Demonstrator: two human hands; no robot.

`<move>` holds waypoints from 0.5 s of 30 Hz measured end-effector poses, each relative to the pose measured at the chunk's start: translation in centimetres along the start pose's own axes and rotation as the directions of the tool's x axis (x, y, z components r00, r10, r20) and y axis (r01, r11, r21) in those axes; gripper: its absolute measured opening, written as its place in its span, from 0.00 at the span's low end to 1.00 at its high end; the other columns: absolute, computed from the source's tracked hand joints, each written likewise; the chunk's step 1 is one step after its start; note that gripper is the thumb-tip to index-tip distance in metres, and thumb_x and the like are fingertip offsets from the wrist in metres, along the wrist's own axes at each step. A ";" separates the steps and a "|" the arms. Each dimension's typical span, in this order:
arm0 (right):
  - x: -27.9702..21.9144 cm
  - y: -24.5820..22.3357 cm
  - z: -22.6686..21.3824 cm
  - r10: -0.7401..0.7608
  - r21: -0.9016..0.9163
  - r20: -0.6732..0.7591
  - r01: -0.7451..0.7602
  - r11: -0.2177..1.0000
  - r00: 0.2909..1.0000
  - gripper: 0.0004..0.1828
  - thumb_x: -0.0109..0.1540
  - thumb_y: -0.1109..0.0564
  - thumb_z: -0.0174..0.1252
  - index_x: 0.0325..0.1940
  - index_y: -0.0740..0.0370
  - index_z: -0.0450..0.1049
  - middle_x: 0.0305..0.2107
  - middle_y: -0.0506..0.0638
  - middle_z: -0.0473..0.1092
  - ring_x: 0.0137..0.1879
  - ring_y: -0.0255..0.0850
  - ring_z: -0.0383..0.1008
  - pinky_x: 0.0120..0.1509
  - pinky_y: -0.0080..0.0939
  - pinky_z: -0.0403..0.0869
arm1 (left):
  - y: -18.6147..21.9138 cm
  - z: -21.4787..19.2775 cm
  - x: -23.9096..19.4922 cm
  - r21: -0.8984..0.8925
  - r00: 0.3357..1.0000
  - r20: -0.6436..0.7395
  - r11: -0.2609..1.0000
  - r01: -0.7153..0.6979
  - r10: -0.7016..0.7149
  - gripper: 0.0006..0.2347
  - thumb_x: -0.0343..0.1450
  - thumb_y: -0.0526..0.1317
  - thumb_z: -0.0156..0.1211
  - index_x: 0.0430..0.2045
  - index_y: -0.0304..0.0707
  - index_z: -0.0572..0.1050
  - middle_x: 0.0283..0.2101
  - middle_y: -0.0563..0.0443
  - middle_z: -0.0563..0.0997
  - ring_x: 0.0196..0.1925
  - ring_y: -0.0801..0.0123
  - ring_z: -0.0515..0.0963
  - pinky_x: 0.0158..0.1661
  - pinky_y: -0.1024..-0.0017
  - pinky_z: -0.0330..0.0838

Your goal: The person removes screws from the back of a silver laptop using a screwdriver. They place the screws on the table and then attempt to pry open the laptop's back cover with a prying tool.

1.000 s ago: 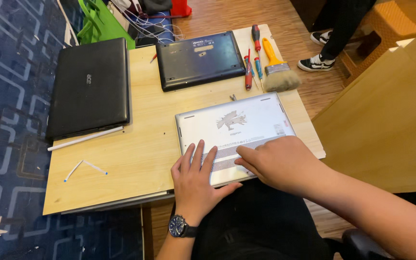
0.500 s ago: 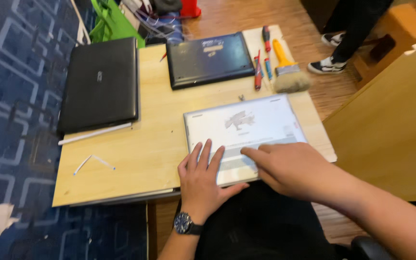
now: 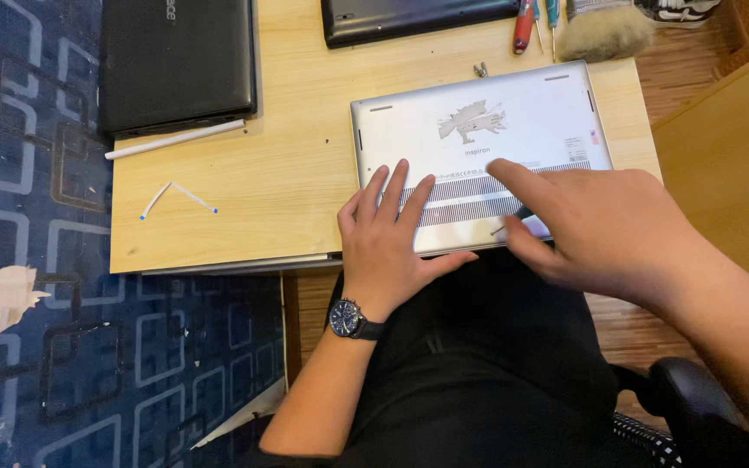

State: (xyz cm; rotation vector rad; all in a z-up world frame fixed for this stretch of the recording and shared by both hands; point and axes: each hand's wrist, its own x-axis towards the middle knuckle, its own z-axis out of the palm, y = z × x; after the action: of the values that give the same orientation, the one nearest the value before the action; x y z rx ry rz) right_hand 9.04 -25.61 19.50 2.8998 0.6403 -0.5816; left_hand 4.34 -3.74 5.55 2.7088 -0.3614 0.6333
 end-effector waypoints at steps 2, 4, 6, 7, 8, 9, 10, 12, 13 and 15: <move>0.2 0.7 1.3 -0.024 0.037 -0.035 0.025 0.999 0.999 0.29 0.68 0.37 0.45 0.74 0.37 0.59 0.44 0.42 0.80 0.48 0.54 0.82 0.35 0.61 0.75 | 0.1 -0.1 0.1 0.003 1.000 -0.004 1.000 0.001 -0.001 0.42 0.61 0.76 0.68 0.64 0.50 0.76 0.72 0.46 0.71 0.75 0.52 0.69 0.65 0.52 0.64; 0.3 1.4 2.3 -0.050 0.071 -0.072 0.055 0.996 0.996 0.27 0.70 0.37 0.44 0.74 0.36 0.61 0.48 0.40 0.80 0.51 0.53 0.81 0.35 0.62 0.76 | 0.1 0.0 0.1 0.006 1.000 -0.010 1.000 0.005 -0.005 0.42 0.60 0.76 0.68 0.63 0.50 0.77 0.72 0.46 0.72 0.74 0.52 0.69 0.65 0.52 0.64; 0.0 2.0 2.9 -0.193 0.298 -0.120 0.221 0.929 0.974 0.37 0.61 0.56 0.52 0.76 0.39 0.62 0.51 0.46 0.73 0.53 0.49 0.74 0.43 0.58 0.76 | 0.0 0.2 -0.1 -0.007 1.000 -0.006 1.000 0.007 -0.007 0.42 0.61 0.76 0.67 0.64 0.51 0.75 0.73 0.47 0.71 0.75 0.52 0.69 0.65 0.52 0.64; -0.1 1.8 3.1 -0.195 0.297 -0.118 0.222 0.929 0.974 0.37 0.61 0.56 0.52 0.76 0.39 0.62 0.51 0.46 0.73 0.53 0.49 0.74 0.43 0.58 0.76 | 0.0 0.2 -0.1 -0.007 1.000 -0.005 1.000 0.010 -0.010 0.42 0.61 0.76 0.67 0.64 0.51 0.75 0.73 0.47 0.71 0.75 0.52 0.69 0.65 0.52 0.64; -0.2 1.6 3.2 -0.136 0.216 -0.136 0.163 0.963 0.981 0.33 0.63 0.45 0.52 0.74 0.38 0.63 0.45 0.44 0.77 0.49 0.49 0.78 0.38 0.58 0.75 | 0.0 0.2 -0.2 -0.002 1.000 -0.007 1.000 0.007 -0.007 0.42 0.61 0.76 0.68 0.64 0.51 0.75 0.72 0.46 0.71 0.75 0.52 0.69 0.65 0.52 0.64; -0.3 1.5 3.3 -0.077 0.134 -0.163 0.100 0.986 0.984 0.31 0.66 0.35 0.52 0.73 0.36 0.65 0.40 0.41 0.80 0.44 0.49 0.81 0.33 0.58 0.75 | -0.1 0.1 -0.1 0.003 1.000 -0.012 1.000 0.001 -0.001 0.42 0.61 0.76 0.69 0.64 0.51 0.75 0.72 0.46 0.72 0.74 0.51 0.70 0.65 0.52 0.64; -0.3 1.5 3.2 -0.078 0.132 -0.164 0.100 0.986 0.983 0.31 0.66 0.35 0.52 0.73 0.36 0.65 0.40 0.41 0.80 0.44 0.49 0.81 0.33 0.58 0.75 | 0.0 0.2 0.0 0.003 1.000 -0.014 1.000 0.001 -0.001 0.42 0.61 0.76 0.69 0.64 0.51 0.75 0.72 0.46 0.72 0.74 0.51 0.70 0.65 0.52 0.64; -0.3 1.6 3.2 0.020 0.209 -0.018 -0.015 0.978 1.000 0.29 0.70 0.39 0.44 0.77 0.32 0.61 0.49 0.40 0.80 0.54 0.51 0.80 0.44 0.59 0.77 | 0.0 0.1 0.0 -0.001 1.000 -0.010 1.000 0.007 -0.007 0.42 0.60 0.76 0.69 0.64 0.51 0.75 0.72 0.46 0.72 0.74 0.52 0.69 0.65 0.52 0.64; -0.4 1.9 3.6 0.019 0.209 -0.019 -0.015 0.978 1.000 0.29 0.70 0.39 0.44 0.77 0.32 0.61 0.49 0.40 0.80 0.54 0.51 0.80 0.44 0.59 0.77 | 0.1 0.1 -0.1 0.000 1.000 -0.010 1.000 0.007 -0.007 0.42 0.60 0.76 0.69 0.64 0.51 0.75 0.72 0.46 0.72 0.74 0.52 0.69 0.65 0.52 0.64; -0.7 2.5 4.2 -0.029 0.397 -0.120 0.074 0.915 0.992 0.33 0.65 0.45 0.53 0.77 0.41 0.62 0.59 0.44 0.75 0.61 0.47 0.76 0.53 0.58 0.75 | 0.1 0.0 0.0 -0.006 1.000 0.008 1.000 0.011 -0.011 0.42 0.61 0.75 0.69 0.64 0.50 0.75 0.72 0.46 0.71 0.75 0.52 0.68 0.65 0.51 0.64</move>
State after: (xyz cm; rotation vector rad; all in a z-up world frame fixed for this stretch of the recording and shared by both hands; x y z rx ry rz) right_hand 8.12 -28.92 15.98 3.3283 0.6842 -0.6259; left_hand 4.27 -3.79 5.56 2.7064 -0.3500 0.6182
